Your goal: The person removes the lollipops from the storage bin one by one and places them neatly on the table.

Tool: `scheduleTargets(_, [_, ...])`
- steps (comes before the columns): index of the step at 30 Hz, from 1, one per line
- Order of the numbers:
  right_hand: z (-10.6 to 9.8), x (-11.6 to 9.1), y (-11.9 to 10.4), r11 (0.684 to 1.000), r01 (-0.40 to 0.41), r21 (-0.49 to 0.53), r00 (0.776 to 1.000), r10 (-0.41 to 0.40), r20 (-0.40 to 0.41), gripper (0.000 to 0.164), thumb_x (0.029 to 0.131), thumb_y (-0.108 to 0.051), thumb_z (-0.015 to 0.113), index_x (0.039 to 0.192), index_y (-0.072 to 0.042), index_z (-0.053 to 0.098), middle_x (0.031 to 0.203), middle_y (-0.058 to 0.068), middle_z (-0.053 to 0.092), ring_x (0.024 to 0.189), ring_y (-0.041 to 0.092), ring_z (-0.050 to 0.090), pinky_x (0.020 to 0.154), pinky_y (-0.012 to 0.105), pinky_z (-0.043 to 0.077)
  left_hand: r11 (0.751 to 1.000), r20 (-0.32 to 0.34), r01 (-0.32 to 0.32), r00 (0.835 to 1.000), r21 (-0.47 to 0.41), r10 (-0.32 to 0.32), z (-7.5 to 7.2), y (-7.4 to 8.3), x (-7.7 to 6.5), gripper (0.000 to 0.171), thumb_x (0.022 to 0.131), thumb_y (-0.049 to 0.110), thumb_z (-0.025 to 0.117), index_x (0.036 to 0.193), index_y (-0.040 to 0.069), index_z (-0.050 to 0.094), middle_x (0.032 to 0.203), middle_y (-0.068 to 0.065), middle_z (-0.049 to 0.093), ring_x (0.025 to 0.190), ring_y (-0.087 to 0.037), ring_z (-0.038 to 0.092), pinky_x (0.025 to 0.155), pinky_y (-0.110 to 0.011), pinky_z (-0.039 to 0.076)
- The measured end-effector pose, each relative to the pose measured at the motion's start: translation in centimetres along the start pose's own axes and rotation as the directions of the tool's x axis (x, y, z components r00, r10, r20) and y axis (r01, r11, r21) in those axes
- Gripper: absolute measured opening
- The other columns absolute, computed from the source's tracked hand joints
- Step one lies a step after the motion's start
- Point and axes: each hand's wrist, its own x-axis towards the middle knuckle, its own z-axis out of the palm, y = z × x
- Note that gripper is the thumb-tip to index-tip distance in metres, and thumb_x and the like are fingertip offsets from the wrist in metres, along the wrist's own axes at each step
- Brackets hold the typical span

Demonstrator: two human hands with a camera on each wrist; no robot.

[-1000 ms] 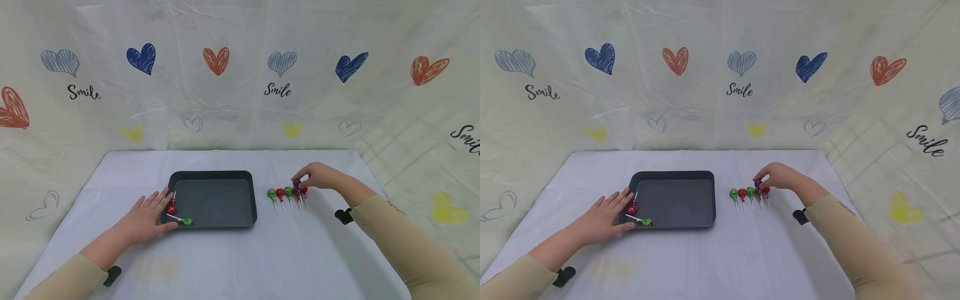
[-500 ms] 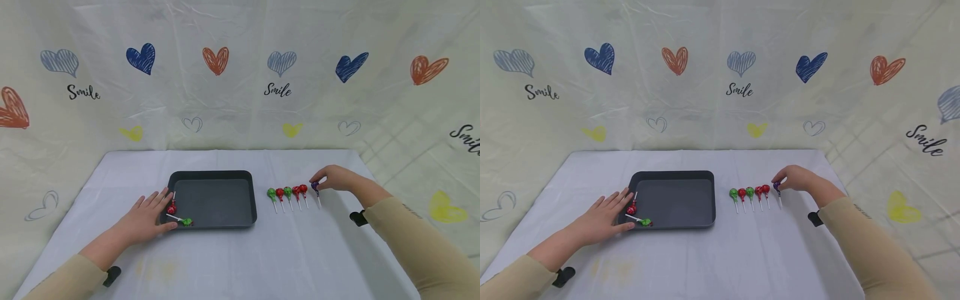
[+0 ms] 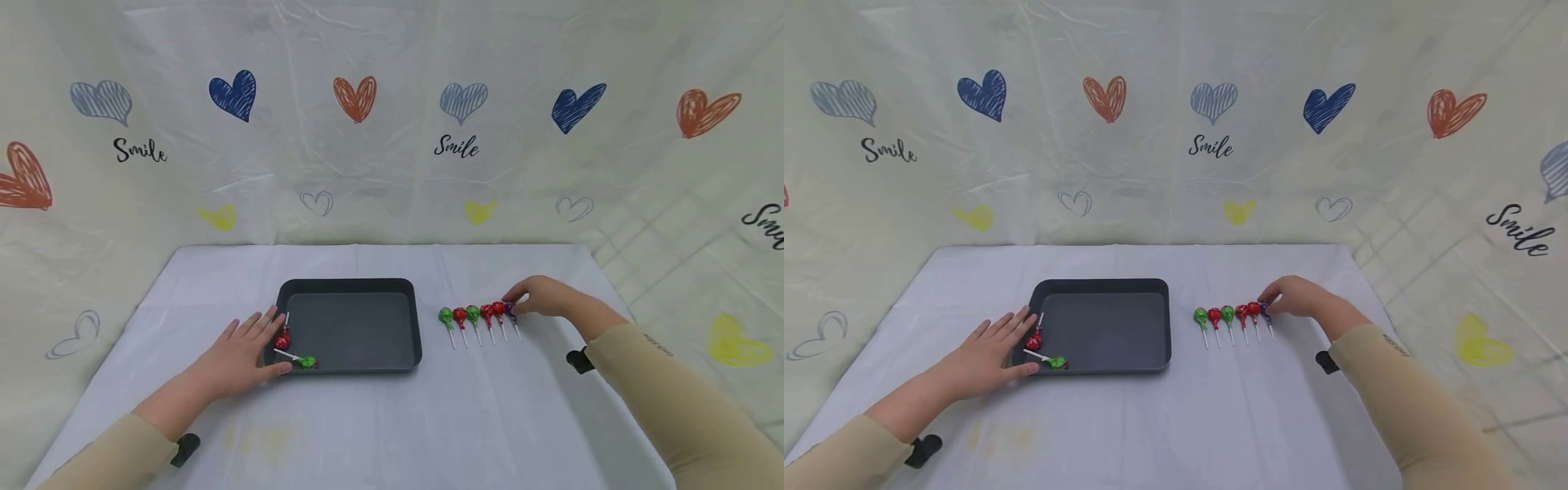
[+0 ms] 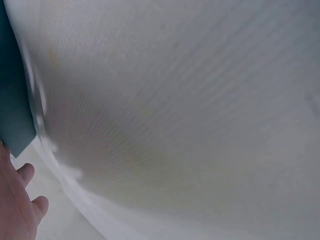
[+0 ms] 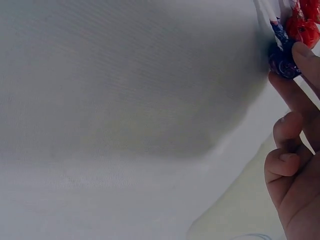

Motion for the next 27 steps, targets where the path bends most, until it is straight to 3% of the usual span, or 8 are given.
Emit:
scheduleTargets(12, [-1.4,-1.0,-0.3,0.999,0.038,-0.003,0.998,-0.038,-0.06,0.036,0.095,-0.021,0.069,0.129,-0.01,0.067,0.131,0.018,0.062,0.127,0.043,0.048,0.098,0.056,0.048,1.0,0.01,0.001,1.0,-0.018,-0.001,-0.3,0.2,-0.2,0.101,0.084,0.072,0.058,0.157,0.009,0.027,0.164,-0.013,0.019,0.146,-0.043,0.021,0.115,-0.066,0.011])
scheduleTargets(27, [-1.7,0.5,-5.8,0.99,0.138,-0.03,0.988,-0.14,-0.066,0.034,0.093,-0.023,0.071,0.125,-0.013,0.07,0.125,0.013,0.067,0.103,0.023,0.061,0.086,0.04,0.055,1.0,0.013,-0.003,1.0,-0.007,0.003,-0.3,0.2,-0.3,0.1,0.086,0.073,0.055,0.158,0.01,0.026,0.164,-0.012,0.018,0.147,-0.043,0.021,0.115,-0.066,0.012])
